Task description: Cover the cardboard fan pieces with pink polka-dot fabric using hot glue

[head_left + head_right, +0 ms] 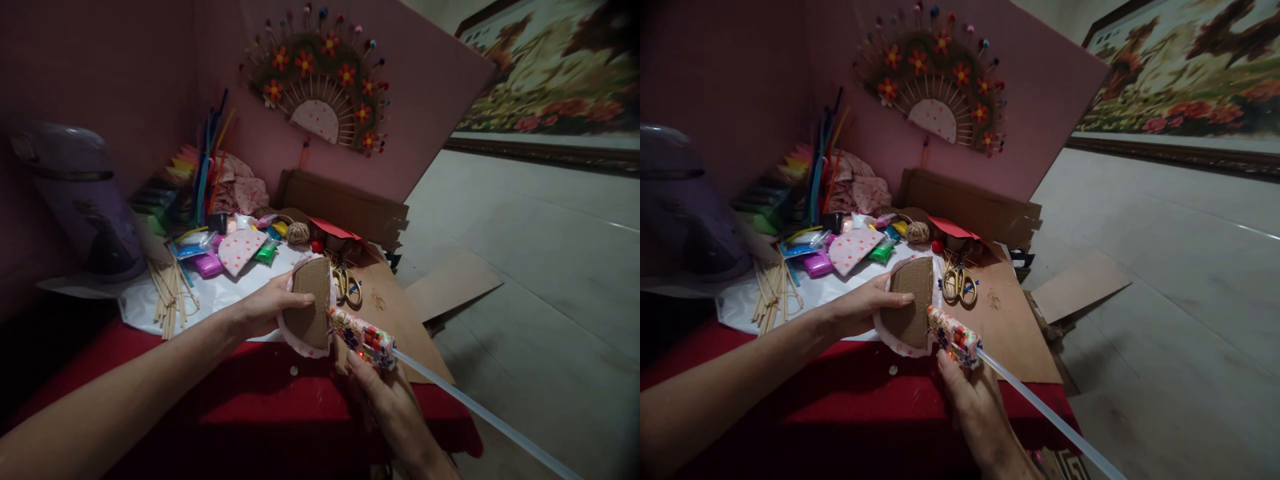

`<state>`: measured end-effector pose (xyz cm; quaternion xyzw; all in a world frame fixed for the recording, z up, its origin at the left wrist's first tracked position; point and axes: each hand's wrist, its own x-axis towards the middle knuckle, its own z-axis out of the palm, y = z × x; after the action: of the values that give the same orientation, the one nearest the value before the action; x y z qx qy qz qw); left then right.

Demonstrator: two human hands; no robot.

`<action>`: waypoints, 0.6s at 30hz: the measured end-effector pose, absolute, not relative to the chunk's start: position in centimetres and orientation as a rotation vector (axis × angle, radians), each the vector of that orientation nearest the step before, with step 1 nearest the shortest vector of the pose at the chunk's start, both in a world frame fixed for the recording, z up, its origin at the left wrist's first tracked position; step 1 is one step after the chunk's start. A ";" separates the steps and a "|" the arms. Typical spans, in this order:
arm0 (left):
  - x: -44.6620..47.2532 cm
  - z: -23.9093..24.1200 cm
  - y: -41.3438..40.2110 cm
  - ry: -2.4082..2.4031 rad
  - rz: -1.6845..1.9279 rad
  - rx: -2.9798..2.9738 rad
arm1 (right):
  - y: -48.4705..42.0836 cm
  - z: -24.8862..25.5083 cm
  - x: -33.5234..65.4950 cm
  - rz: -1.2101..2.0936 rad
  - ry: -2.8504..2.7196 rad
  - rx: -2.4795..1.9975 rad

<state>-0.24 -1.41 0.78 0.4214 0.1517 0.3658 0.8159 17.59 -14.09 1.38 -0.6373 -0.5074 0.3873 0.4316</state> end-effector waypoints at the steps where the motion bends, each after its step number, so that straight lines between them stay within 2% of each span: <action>1: -0.2 0.8 -1.4 0.311 0.781 0.898 | -14.2 1.2 17.7 0.987 -1.258 -1.594; 18: -0.4 0.8 -1.3 0.352 0.797 0.875 | -14.9 0.2 18.1 0.981 -1.296 -1.564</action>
<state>-0.42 -1.26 0.77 0.4103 0.1651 0.3738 0.8153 18.14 -14.85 0.22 -0.6265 -0.5192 0.3930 0.4283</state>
